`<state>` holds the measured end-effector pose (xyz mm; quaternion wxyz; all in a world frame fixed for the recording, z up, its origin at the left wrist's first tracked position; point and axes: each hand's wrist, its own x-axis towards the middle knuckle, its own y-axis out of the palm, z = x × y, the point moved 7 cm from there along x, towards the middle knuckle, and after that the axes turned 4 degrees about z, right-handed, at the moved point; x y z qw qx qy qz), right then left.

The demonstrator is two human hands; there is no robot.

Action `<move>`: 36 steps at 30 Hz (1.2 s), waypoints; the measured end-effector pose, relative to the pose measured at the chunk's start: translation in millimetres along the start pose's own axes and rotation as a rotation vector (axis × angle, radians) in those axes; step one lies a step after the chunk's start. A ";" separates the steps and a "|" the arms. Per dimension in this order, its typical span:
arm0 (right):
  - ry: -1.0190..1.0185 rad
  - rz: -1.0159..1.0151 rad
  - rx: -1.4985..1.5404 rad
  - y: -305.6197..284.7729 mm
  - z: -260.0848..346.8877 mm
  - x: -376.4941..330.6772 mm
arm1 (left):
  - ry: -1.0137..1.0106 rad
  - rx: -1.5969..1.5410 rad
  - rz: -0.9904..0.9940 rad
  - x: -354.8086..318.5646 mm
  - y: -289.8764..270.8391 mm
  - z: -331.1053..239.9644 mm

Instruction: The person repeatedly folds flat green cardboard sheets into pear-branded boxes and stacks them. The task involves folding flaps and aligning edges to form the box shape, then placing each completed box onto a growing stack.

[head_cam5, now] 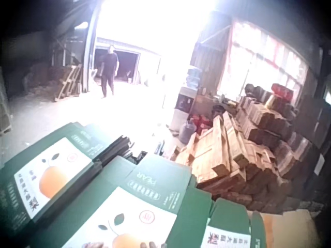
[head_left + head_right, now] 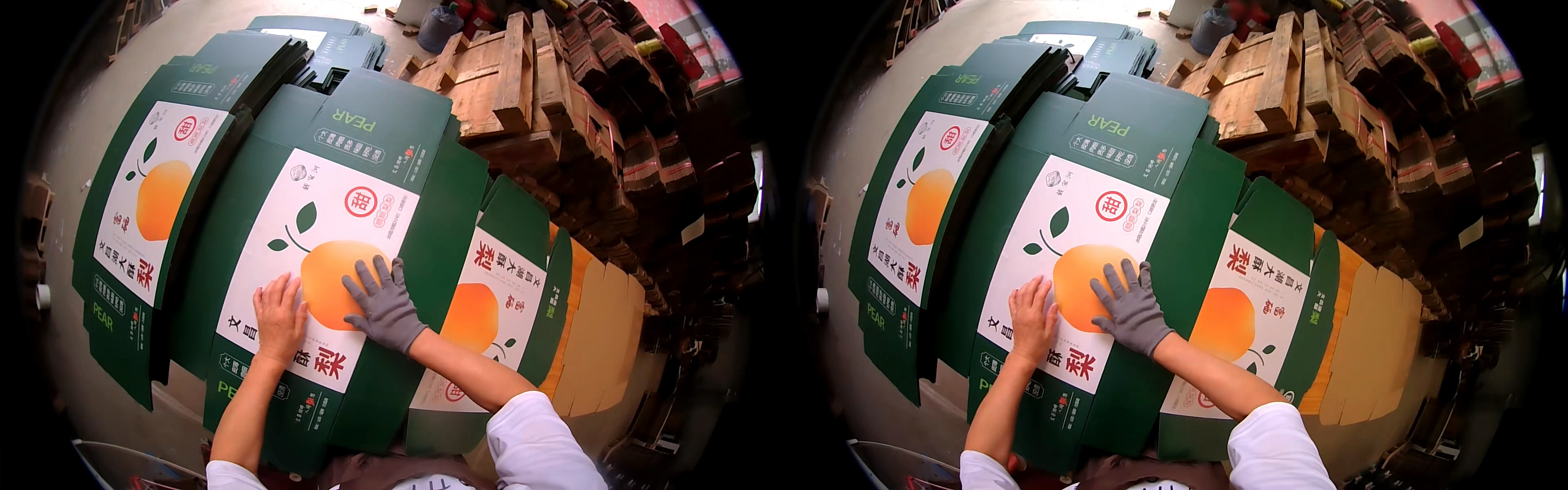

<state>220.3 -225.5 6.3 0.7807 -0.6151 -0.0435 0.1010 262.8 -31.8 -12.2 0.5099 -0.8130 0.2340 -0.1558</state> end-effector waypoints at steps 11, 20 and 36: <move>0.221 -0.113 -0.212 -8.8 -142.5 133.0 | -0.048 0.128 0.116 -23.7 19.4 24.1; 0.408 -0.228 -0.275 10.8 -96.2 89.1 | -0.011 0.079 0.056 -22.7 22.9 24.8; 0.374 0.022 -0.154 68.8 157.5 -75.9 | 0.081 0.100 -0.022 -88.8 -111.5 106.8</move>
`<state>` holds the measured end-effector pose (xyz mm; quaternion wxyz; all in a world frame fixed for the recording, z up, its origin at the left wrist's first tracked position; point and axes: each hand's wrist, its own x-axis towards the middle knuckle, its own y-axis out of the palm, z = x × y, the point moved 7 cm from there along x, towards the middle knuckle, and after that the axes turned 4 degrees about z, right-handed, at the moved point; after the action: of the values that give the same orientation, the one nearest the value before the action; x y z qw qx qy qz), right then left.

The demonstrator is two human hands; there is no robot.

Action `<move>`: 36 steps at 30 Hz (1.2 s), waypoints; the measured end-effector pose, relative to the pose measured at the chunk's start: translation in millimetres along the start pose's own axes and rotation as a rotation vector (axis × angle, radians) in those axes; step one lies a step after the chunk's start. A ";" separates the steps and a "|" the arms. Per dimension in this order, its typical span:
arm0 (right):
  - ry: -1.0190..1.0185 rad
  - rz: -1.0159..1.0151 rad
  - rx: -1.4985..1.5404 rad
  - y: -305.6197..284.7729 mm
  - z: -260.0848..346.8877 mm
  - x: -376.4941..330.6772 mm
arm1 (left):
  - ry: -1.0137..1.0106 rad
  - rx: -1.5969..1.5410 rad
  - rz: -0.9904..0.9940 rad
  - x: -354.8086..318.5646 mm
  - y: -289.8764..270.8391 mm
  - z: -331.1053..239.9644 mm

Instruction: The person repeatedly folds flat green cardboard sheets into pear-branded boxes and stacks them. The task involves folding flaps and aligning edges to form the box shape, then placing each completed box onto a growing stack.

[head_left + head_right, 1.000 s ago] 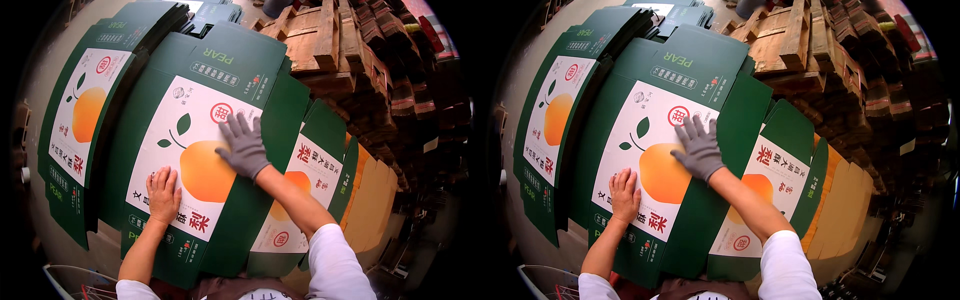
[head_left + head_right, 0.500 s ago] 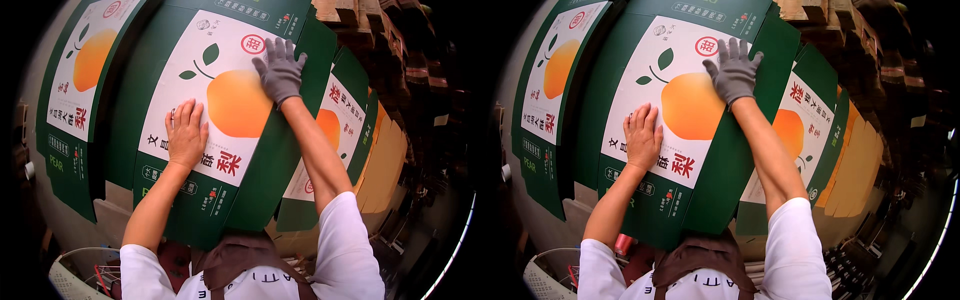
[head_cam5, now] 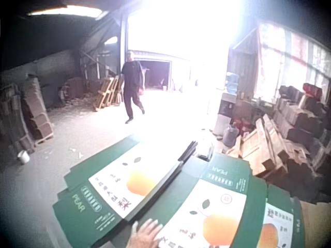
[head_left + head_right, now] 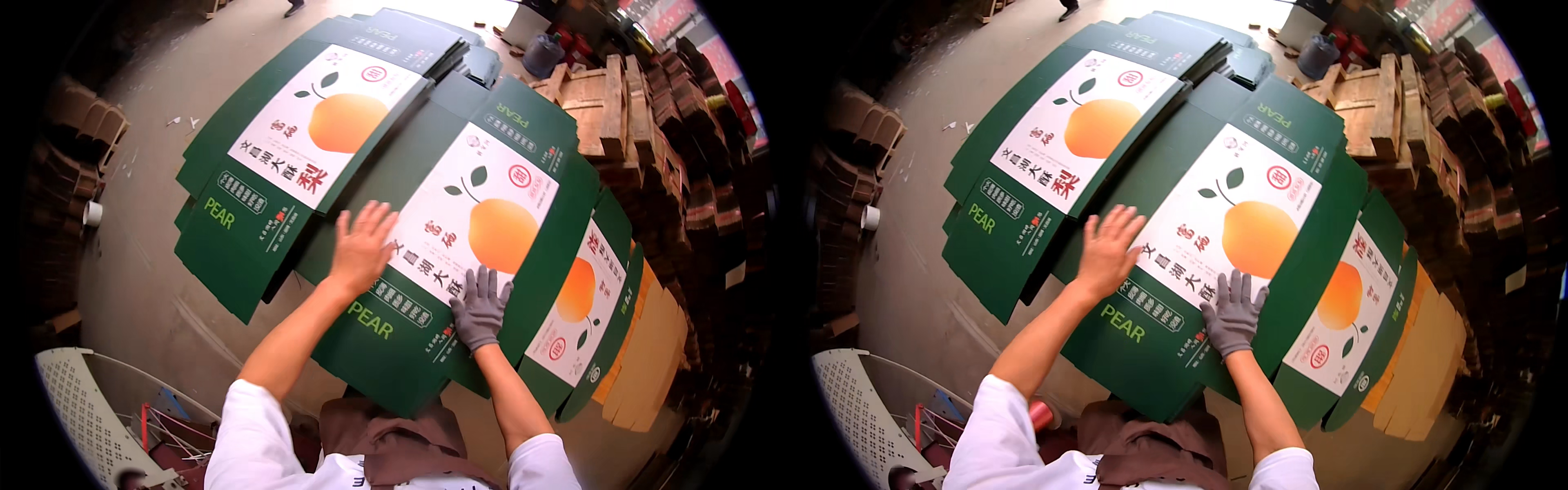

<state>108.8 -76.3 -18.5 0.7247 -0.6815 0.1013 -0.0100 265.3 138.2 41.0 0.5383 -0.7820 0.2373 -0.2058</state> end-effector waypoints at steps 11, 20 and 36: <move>-0.008 -0.049 0.033 -4.1 30.4 17.7 | -0.297 0.255 0.063 -127.5 -55.5 162.1; 0.388 0.052 1.843 -15.6 94.1 114.9 | -0.022 0.115 0.038 -175.0 -70.2 -38.7; 0.660 -0.234 1.527 18.7 -122.0 9.2 | 0.189 -0.023 0.092 -181.0 18.0 -198.5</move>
<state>95.9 -196.6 -44.4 0.9143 0.0280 0.2024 -0.3497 2.8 92.2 78.7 0.5135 -0.7534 0.3251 -0.2512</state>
